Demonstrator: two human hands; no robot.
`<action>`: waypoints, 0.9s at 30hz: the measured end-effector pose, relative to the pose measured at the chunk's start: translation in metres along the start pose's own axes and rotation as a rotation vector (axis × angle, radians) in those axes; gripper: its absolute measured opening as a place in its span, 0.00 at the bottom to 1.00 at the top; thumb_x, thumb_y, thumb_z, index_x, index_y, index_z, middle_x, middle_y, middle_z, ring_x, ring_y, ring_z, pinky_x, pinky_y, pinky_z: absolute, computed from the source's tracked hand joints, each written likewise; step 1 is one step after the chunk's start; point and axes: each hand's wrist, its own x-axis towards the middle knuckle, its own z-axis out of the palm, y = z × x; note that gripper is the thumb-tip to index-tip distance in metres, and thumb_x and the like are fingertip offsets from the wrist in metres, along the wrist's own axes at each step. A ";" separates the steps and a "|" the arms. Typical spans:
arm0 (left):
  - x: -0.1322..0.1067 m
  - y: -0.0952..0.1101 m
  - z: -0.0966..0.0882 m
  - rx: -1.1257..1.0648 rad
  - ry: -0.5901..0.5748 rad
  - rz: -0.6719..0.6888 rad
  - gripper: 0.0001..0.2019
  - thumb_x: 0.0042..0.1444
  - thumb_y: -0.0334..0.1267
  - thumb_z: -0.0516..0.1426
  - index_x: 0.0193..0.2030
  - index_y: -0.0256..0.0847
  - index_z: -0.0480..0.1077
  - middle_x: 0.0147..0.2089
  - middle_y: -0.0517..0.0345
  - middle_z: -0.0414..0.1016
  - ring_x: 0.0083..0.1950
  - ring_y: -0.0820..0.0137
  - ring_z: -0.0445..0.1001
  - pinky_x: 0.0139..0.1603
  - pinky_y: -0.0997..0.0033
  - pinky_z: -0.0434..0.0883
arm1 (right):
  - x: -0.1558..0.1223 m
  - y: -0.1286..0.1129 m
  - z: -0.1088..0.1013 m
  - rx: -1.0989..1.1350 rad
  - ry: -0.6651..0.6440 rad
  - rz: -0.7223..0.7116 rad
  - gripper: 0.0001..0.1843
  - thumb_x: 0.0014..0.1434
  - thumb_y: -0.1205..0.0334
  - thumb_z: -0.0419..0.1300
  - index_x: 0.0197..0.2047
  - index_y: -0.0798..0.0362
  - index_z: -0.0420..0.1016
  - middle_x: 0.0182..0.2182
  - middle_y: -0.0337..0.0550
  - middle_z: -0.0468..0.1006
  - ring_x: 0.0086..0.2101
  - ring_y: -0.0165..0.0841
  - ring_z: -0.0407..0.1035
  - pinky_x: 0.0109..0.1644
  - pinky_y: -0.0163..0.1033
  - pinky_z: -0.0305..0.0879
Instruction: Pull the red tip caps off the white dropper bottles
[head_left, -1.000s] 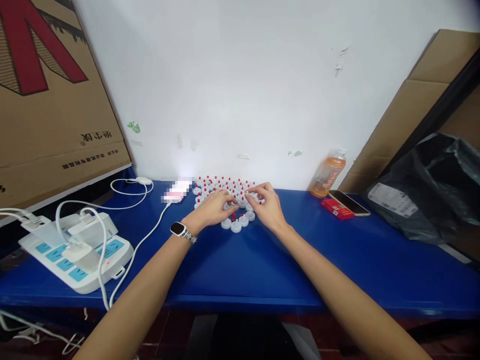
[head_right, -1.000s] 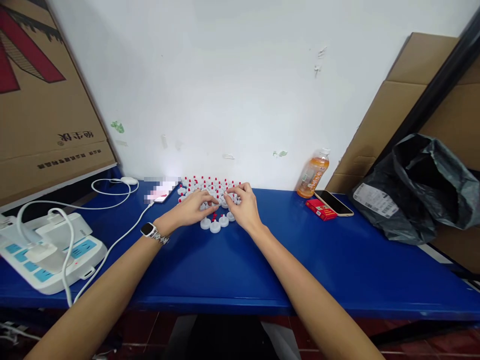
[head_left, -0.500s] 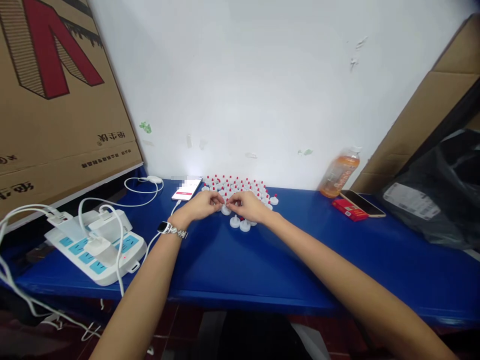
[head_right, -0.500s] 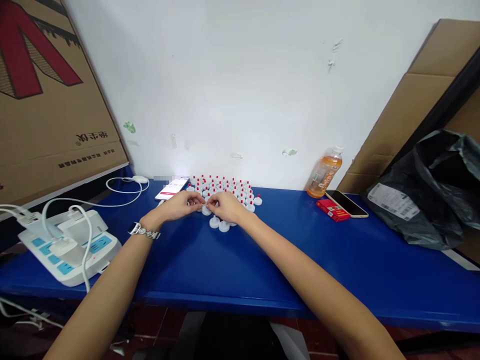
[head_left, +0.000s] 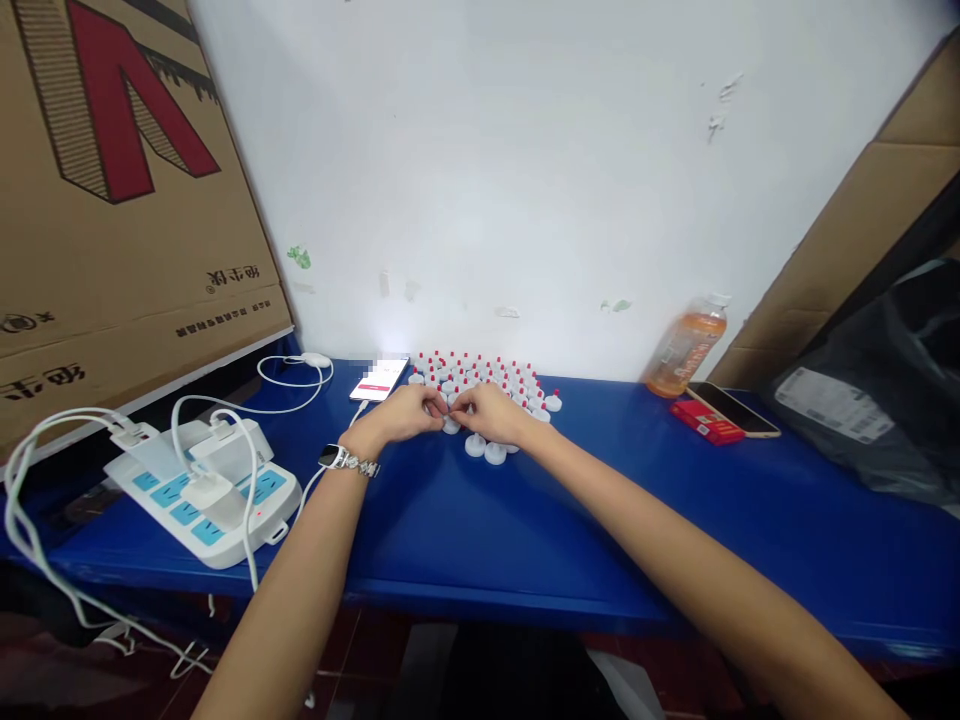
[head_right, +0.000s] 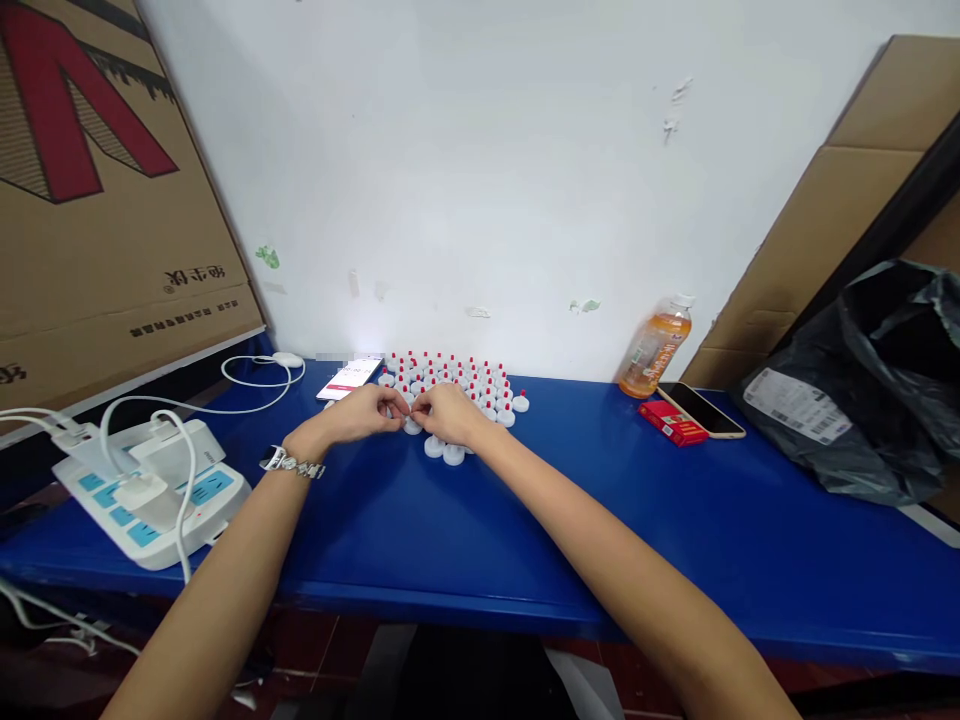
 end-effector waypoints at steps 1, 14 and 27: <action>0.001 0.001 0.002 -0.009 -0.020 0.009 0.14 0.44 0.37 0.59 0.39 0.36 0.76 0.30 0.58 0.75 0.31 0.70 0.71 0.30 0.73 0.64 | -0.001 0.002 -0.002 -0.034 -0.008 -0.010 0.09 0.58 0.66 0.60 0.32 0.51 0.83 0.27 0.39 0.81 0.30 0.32 0.71 0.41 0.36 0.61; 0.007 0.003 0.017 -0.058 -0.098 0.087 0.14 0.48 0.41 0.61 0.40 0.36 0.77 0.30 0.57 0.75 0.30 0.70 0.70 0.31 0.73 0.64 | -0.015 0.007 -0.025 -0.153 0.181 0.187 0.15 0.65 0.59 0.52 0.40 0.51 0.80 0.30 0.41 0.81 0.30 0.32 0.70 0.36 0.35 0.58; 0.007 0.004 0.016 -0.022 -0.047 0.086 0.17 0.52 0.43 0.58 0.45 0.35 0.75 0.32 0.57 0.74 0.30 0.70 0.70 0.31 0.74 0.63 | -0.016 0.018 -0.019 -0.160 0.136 0.319 0.08 0.57 0.60 0.61 0.36 0.51 0.80 0.33 0.41 0.80 0.34 0.33 0.71 0.38 0.35 0.61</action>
